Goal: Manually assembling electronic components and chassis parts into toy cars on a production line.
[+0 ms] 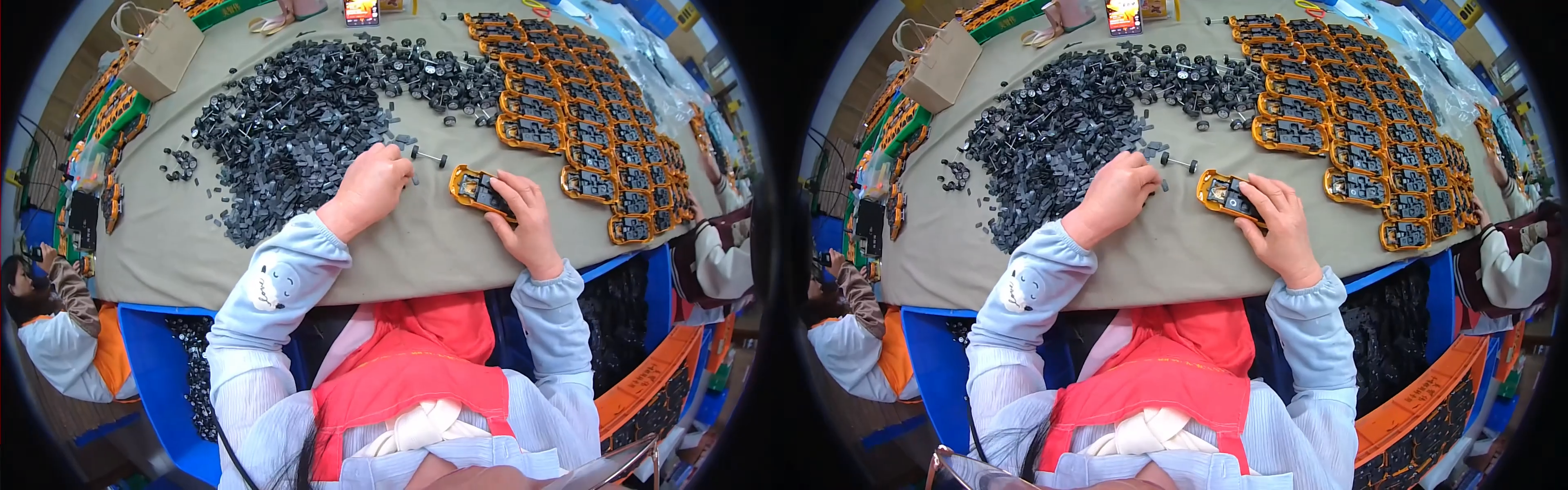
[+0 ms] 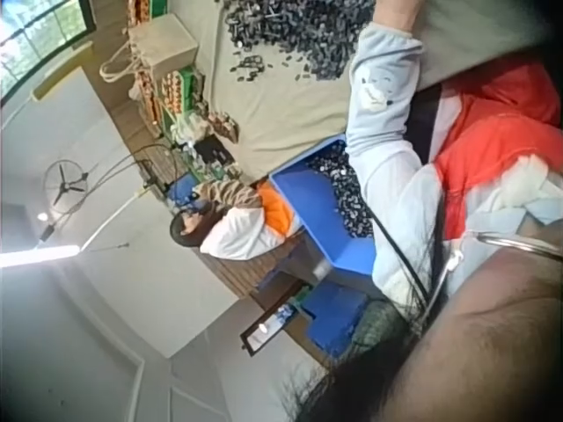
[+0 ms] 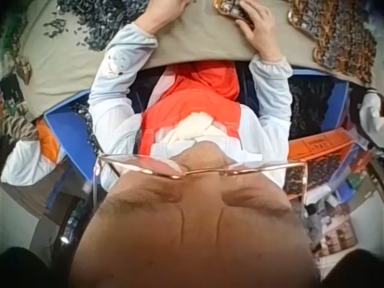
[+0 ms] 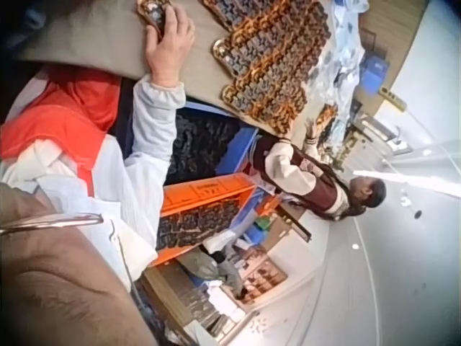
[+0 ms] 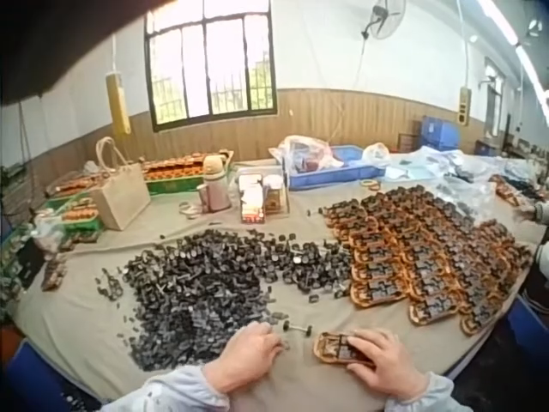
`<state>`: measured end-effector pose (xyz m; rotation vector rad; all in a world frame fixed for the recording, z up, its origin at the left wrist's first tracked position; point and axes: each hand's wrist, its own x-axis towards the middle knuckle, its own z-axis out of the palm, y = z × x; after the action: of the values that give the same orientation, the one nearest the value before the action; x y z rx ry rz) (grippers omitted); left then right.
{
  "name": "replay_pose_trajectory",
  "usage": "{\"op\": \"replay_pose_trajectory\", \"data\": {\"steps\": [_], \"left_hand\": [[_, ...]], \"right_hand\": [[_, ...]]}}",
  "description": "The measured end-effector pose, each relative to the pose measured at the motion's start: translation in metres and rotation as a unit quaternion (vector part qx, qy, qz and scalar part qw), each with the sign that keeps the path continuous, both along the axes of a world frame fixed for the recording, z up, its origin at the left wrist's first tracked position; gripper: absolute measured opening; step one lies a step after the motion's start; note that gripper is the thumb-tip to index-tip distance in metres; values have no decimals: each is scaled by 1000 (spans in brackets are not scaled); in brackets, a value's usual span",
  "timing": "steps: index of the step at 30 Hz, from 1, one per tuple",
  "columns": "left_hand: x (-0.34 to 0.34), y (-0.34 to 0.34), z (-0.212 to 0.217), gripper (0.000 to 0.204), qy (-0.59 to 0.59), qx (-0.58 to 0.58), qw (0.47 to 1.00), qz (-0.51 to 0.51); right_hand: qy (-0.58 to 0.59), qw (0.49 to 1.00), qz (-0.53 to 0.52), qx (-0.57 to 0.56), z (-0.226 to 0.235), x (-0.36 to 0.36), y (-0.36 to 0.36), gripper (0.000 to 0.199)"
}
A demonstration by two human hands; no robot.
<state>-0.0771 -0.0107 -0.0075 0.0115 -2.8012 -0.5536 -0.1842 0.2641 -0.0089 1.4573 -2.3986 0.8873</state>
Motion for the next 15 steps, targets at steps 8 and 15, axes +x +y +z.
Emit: {"op": "replay_pose_trajectory", "data": {"steps": [8,15], "left_hand": [[-20,-18,-6,15,41,-109,972,-206],[-10,-17,10,23,37,-157,951,-264]], "right_hand": [[-23,999,-18,-21,-2,2,26,57],[-54,998,8,-11,5,12,22,58]]}}
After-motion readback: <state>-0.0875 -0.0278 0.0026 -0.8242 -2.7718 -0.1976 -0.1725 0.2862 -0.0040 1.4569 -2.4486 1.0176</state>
